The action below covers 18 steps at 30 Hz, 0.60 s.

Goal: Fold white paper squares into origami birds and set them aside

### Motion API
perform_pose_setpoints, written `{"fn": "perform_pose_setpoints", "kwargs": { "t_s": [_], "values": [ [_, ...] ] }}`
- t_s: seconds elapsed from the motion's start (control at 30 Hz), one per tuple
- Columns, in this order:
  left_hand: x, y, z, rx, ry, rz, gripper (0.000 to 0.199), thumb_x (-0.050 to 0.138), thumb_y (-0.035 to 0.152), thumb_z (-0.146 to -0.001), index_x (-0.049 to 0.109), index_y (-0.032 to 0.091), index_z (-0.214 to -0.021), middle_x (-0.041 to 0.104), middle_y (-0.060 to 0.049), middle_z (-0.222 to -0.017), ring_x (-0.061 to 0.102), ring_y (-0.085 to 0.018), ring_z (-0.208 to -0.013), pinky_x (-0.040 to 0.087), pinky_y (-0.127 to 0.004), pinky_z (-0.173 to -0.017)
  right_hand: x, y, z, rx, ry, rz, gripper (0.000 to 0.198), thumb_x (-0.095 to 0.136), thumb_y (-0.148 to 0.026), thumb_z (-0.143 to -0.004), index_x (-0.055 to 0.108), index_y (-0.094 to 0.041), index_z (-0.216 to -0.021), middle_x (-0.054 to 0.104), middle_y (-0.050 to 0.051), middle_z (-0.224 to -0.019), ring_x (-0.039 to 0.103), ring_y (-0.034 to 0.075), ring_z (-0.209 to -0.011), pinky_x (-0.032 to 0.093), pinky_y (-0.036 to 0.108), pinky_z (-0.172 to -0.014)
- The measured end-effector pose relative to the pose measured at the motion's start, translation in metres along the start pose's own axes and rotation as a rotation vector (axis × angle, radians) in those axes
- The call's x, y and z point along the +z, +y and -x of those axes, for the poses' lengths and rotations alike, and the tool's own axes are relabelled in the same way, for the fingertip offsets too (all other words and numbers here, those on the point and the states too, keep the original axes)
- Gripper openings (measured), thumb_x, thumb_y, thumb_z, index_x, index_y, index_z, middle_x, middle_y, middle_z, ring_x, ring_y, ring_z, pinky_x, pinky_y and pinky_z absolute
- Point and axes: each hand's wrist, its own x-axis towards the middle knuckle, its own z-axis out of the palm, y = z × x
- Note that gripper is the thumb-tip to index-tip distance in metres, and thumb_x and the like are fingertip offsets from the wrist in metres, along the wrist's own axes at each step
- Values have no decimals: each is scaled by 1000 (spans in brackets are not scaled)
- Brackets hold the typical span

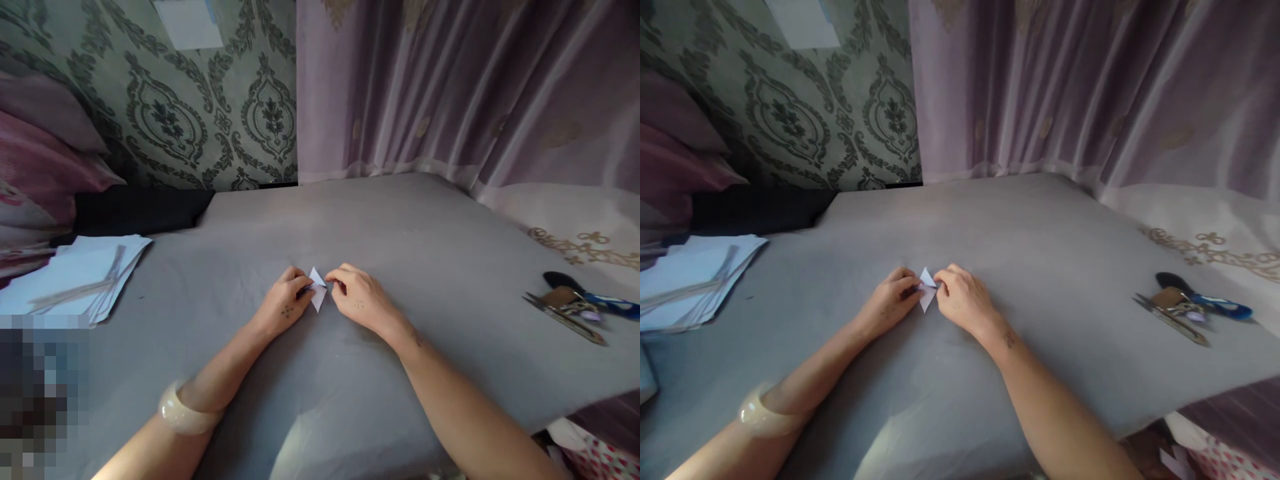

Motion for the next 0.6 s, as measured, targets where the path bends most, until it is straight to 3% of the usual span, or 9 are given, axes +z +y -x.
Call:
{"fn": "perform_pose_setpoints", "kwargs": {
  "t_s": [0.13,0.27,0.43,0.6],
  "values": [
    [0,-3,-1,106,-1,-87,19,49,25,-91,67,19,-91,58,-6,-96,57,-15,-82,48,-27,-74,15,1,-4,-56,-15,-63,34,50,-19,-88,63,-25,-119,60,4,-101,57,13,-86,42,24,-77],
    [-1,-6,-2,248,-21,-152,26,42,24,-96,67,20,-100,65,-8,-96,57,-19,-90,49,-31,-79,24,7,-8,-45,-41,-50,26,54,-24,-89,69,-27,-110,60,4,-93,58,14,-84,42,24,-75],
    [-1,-8,-5,228,50,-93,25,43,22,-95,69,20,-97,66,-7,-95,59,-18,-89,49,-30,-80,24,12,-18,15,-1,-129,17,59,-28,-87,75,-25,-93,63,1,-85,58,12,-74,41,24,-67],
    [-1,-9,-11,196,164,-70,24,47,25,-94,71,21,-95,64,-7,-93,56,-19,-89,48,-32,-81,18,16,-29,-113,15,-79,17,58,-26,-88,76,-27,-91,62,1,-85,58,13,-75,40,24,-68]
  ]
}}
